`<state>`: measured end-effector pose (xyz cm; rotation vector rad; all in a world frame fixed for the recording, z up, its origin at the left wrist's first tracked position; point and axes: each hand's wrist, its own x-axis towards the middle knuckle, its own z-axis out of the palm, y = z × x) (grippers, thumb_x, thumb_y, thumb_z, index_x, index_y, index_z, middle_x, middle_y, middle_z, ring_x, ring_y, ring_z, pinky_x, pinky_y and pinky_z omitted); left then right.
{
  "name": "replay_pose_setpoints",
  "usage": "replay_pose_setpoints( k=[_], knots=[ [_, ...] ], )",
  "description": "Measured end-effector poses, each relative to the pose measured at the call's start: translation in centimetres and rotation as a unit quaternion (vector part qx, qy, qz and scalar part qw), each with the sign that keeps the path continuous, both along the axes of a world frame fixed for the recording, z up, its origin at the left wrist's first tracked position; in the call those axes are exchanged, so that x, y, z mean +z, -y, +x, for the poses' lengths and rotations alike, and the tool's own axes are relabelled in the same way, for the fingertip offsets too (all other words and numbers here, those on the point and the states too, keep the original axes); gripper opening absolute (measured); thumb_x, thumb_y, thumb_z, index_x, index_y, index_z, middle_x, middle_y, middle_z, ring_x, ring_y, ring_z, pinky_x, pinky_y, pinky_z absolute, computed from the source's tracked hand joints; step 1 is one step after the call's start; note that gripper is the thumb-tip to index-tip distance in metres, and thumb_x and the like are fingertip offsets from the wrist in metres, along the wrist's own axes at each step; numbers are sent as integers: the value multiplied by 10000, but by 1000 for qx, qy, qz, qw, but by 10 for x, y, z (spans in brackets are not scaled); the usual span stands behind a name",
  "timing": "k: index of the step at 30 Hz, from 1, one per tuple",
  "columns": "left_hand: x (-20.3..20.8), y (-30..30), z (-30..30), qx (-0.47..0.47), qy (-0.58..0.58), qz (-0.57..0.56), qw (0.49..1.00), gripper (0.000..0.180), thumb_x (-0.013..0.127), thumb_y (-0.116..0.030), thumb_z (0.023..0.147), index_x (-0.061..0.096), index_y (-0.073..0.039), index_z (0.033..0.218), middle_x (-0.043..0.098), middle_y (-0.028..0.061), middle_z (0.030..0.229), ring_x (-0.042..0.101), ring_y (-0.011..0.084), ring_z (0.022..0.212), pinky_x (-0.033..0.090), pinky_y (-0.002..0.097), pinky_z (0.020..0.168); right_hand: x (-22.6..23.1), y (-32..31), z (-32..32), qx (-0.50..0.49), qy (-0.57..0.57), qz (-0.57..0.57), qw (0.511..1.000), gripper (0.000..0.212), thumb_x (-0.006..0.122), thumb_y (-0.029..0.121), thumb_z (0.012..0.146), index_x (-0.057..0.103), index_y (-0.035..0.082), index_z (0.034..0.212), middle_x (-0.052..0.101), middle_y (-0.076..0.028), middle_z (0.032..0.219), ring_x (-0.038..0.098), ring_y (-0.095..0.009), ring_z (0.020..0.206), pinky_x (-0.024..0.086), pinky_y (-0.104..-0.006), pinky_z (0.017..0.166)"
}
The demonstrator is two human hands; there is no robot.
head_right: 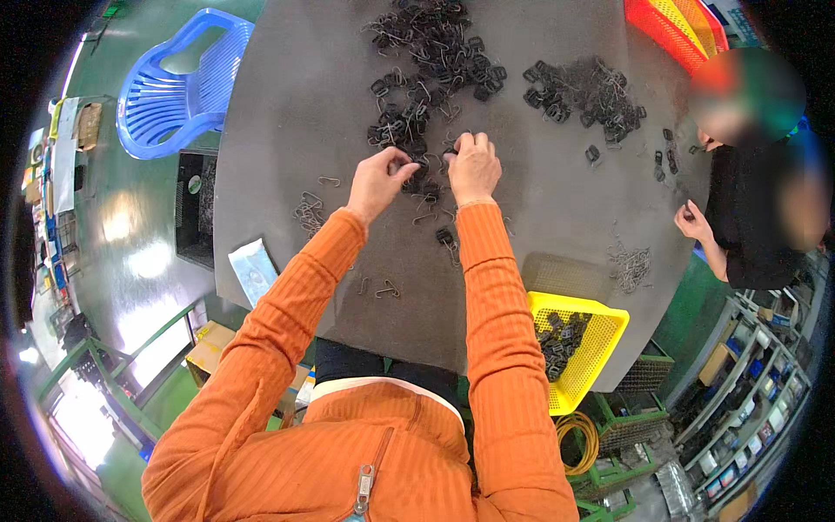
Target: The person carries a basket of clips to a table, takes an empty basket, and separates metal wire hooks from plastic clips by hand, placing the plastic clips into the empty basket.
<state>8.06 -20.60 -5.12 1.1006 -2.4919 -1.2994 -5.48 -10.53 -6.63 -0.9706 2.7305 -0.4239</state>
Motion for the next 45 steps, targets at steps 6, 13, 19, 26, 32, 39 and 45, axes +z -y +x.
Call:
replay_pose_setpoints(
  k=[6,13,19,26,32,39,45],
  knots=[
    [-26,2,-5,-39,18,-158,986,293,683,-270,749,602,-51,924,578,73,687,550,200,620,439,313,590,27,-36,-12,-188,592,-371,690,167,662,160,753,581,14,746,603,-21,801,589,-111,746,452,-268,616],
    [13,50,55,7,-103,579,808,143,607,-153,831,539,-54,909,499,-7,741,421,53,598,332,186,472,11,-23,24,20,354,-83,931,198,663,170,738,580,58,879,613,-55,765,606,-200,733,471,-322,643],
    [19,47,75,48,-220,659,718,231,460,-293,919,496,-71,866,464,36,822,423,88,619,285,175,429,6,2,46,123,153,30,980,213,694,217,710,629,103,877,637,-96,848,615,-290,786,474,-395,685],
    [9,2,78,125,-170,659,722,229,533,-301,899,505,-89,818,446,-20,679,407,63,526,285,175,413,36,-53,26,-124,599,-157,775,269,706,228,688,661,36,871,629,-54,699,576,-142,602,447,-282,610],
    [8,-58,80,221,-106,632,735,218,554,-282,887,531,-66,884,454,-16,702,407,70,552,297,186,418,13,-124,36,-150,312,6,938,240,675,289,706,705,99,849,675,-86,831,639,-225,773,475,-337,695],
    [40,-135,58,226,-86,603,761,191,524,-261,897,530,-70,886,460,-27,686,409,63,532,310,180,422,72,-208,70,-192,325,-232,897,270,666,243,725,664,12,865,645,-92,716,585,-156,652,445,-283,623],
    [110,-289,-6,-38,-7,591,806,294,506,-298,891,528,-57,1059,560,48,895,529,121,715,441,268,599,161,-336,95,-340,160,-152,914,235,618,188,786,620,-25,883,638,-111,732,569,-165,634,443,-290,623]
  ],
)
